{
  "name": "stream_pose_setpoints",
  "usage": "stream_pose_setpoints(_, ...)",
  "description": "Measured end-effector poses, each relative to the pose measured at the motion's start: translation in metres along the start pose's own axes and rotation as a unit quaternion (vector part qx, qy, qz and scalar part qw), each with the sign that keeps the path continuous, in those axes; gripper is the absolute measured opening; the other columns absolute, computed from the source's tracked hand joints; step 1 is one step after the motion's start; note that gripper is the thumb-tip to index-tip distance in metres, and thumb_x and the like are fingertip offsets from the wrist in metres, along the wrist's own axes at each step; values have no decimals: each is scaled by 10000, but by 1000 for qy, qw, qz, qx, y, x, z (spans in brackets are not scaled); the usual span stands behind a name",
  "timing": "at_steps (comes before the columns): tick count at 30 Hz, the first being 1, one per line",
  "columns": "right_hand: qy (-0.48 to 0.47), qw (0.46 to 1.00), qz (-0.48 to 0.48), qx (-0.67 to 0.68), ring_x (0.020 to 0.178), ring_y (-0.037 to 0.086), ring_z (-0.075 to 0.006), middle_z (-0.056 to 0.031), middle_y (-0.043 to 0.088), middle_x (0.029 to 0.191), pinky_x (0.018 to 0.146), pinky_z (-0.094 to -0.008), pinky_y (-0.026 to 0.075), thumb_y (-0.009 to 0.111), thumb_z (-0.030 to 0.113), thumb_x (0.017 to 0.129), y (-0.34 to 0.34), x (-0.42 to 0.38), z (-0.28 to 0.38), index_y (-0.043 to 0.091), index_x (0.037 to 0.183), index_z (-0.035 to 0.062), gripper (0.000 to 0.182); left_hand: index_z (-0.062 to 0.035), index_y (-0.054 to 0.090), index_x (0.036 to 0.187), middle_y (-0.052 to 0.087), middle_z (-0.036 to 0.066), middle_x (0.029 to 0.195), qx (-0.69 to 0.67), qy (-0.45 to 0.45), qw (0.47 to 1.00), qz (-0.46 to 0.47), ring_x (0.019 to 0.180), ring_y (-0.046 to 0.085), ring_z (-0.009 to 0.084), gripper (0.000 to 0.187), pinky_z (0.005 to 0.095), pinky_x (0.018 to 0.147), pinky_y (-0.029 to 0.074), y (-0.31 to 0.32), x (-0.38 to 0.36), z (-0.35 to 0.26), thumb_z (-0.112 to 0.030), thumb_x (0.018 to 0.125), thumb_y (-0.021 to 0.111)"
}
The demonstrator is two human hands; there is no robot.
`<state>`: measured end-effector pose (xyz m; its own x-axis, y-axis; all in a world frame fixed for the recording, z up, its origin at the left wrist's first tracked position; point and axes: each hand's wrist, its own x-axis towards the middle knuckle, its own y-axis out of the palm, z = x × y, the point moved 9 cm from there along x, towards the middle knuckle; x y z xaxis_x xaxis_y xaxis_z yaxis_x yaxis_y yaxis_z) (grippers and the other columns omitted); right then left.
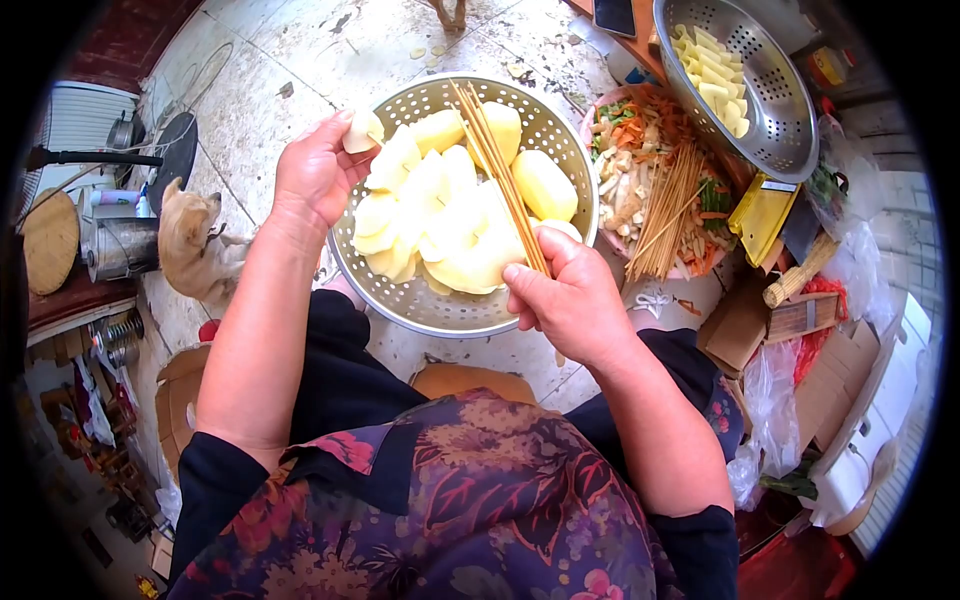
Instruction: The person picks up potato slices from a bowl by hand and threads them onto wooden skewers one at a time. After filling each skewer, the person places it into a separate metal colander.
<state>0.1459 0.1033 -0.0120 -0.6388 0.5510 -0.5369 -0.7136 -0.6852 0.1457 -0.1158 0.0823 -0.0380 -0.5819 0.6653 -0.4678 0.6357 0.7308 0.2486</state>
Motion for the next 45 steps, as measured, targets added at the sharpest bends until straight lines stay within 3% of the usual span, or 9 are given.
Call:
stream_pose_setpoints(7, 13, 1000, -24, -3, 533, 511, -67, -5, 550, 675, 477, -198, 432, 561, 105, 904, -6, 3, -5, 570, 997, 22, 125, -9, 572, 1045, 631, 94, 927, 54, -39, 998, 21, 801, 631, 181, 234, 325, 702, 546, 10, -7, 14, -205, 918, 565)
stream_pose_setpoints(10, 16, 1000, -23, 6, 522, 510, -67, -2, 550, 668, 471, -192, 423, 567, 120, 906, -5, 3, -6, 566, 990, 31, 123, -27, 569, 1037, 638, 93, 941, 46, -20, 998, 24, 814, 626, 202, 237, 364, 728, 505, 12, -8, 8, -221, 901, 581)
stream_pose_setpoints(14, 17, 1000, -21, 17, 512, 511, -66, -2, 561, 664, 463, -189, 415, 572, 133, 907, -7, 5, -8, 566, 993, 32, 133, -36, 555, 1057, 626, 84, 937, 44, -11, 999, 30, 812, 612, 196, 239, 351, 724, 507, 12, -5, 8, -221, 906, 569)
stream_pose_setpoints(20, 20, 990, -64, 122, 487, 510, -70, -2, 577, 661, 446, -191, 399, 570, 122, 902, -27, 6, -10, 543, 1055, 45, 173, -24, 529, 1109, 595, 89, 977, 105, -32, 993, 34, 793, 616, 176, 314, 315, 690, 528, 13, -6, 11, -264, 912, 575)
stream_pose_setpoints(31, 27, 976, -202, 77, 506, 495, -73, -1, 552, 680, 457, -200, 402, 533, 107, 908, -97, 7, -46, 553, 1010, 42, 122, -39, 515, 1146, 591, 54, 970, 200, -34, 976, 82, 758, 610, 136, 374, 279, 686, 511, 26, -6, 18, -211, 840, 644)
stream_pose_setpoints(45, 98, 969, -225, 21, 564, 558, -90, -23, 602, 756, 472, -227, 449, 495, 123, 916, -120, 12, -75, 555, 1073, 55, 181, -17, 544, 1141, 609, 61, 980, 316, 4, 945, 87, 758, 601, 133, 336, 267, 667, 492, 32, -6, 23, -163, 847, 617)
